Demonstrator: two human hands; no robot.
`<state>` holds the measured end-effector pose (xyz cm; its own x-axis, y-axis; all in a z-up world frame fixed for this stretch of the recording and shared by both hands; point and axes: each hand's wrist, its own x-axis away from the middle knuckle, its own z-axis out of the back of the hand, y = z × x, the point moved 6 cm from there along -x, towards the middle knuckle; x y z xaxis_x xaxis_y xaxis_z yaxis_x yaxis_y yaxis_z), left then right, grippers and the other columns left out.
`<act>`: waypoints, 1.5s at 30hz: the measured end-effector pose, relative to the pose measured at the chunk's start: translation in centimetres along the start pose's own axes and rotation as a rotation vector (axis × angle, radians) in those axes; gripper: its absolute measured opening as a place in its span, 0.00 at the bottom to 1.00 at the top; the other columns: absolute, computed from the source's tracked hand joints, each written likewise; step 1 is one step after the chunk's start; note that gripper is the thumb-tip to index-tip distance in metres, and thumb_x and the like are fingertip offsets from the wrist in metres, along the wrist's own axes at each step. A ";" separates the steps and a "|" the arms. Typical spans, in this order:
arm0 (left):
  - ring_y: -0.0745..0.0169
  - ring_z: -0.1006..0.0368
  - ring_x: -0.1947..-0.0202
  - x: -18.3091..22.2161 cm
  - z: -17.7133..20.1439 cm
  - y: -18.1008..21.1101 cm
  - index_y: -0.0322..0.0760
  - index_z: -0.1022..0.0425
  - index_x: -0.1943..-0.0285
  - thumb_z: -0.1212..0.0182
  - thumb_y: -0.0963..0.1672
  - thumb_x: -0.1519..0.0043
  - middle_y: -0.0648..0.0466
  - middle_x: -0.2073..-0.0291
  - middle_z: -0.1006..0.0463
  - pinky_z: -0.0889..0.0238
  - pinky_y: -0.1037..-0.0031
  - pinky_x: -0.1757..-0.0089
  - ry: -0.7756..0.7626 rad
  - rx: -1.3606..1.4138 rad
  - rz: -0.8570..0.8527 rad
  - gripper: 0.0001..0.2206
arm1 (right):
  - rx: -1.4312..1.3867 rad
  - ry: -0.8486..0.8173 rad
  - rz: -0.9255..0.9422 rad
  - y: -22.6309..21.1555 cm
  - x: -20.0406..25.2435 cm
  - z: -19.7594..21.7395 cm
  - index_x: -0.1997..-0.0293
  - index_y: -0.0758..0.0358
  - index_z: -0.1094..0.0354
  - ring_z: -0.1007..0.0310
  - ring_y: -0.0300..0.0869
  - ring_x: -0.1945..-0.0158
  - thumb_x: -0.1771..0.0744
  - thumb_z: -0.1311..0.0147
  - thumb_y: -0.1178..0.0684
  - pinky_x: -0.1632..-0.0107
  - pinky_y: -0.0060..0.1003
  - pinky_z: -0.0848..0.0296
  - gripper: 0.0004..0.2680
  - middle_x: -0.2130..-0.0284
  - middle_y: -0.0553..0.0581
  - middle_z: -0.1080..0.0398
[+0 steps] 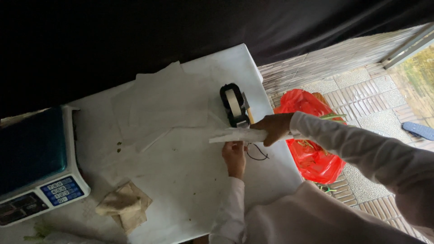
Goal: The person is individually wrapping radishes in white paper sheets and securing them with tape.
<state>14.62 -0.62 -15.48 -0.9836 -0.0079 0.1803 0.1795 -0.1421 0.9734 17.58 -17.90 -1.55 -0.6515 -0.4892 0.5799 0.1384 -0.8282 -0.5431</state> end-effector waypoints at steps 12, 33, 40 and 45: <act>0.47 0.22 0.53 -5.3 0.7 6.2 0.36 0.22 0.44 0.31 0.46 0.37 0.44 0.55 0.19 0.28 0.62 0.50 -0.204 -0.180 -0.286 0.15 | 0.071 0.009 -0.004 -0.6 -0.2 -0.3 0.45 0.54 0.27 0.21 0.61 0.52 0.43 0.38 0.48 0.50 0.55 0.21 0.21 0.57 0.63 0.21; 0.56 0.21 0.59 -4.6 2.8 7.3 0.33 0.16 0.59 0.36 0.52 0.35 0.45 0.62 0.16 0.26 0.63 0.59 -0.498 -0.177 0.242 0.17 | 0.267 -0.111 -0.068 0.1 -0.6 -5.1 0.44 0.53 0.28 0.22 0.58 0.51 0.41 0.41 0.47 0.49 0.53 0.23 0.20 0.55 0.59 0.23; 0.63 0.19 0.72 -4.9 -1.0 4.8 0.40 0.15 0.67 0.35 0.53 0.39 0.52 0.75 0.17 0.26 0.69 0.73 -0.305 -0.254 0.184 0.15 | 0.300 -0.110 -0.118 0.0 -0.4 -5.5 0.42 0.54 0.30 0.21 0.56 0.53 0.39 0.43 0.50 0.50 0.51 0.23 0.19 0.55 0.58 0.23; 0.49 0.19 0.67 -3.6 -0.8 7.7 0.41 0.15 0.72 0.39 0.52 0.42 0.51 0.77 0.18 0.27 0.61 0.61 -0.186 -0.372 0.145 0.15 | 0.385 -0.110 -0.085 -0.1 -0.7 -5.5 0.41 0.54 0.30 0.21 0.56 0.52 0.39 0.44 0.49 0.51 0.51 0.22 0.19 0.55 0.59 0.23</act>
<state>19.52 -2.52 -8.76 -0.9226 0.1198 0.3666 0.2629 -0.5000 0.8252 13.88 -16.03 -5.25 -0.5921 -0.4238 0.6854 0.3704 -0.8985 -0.2355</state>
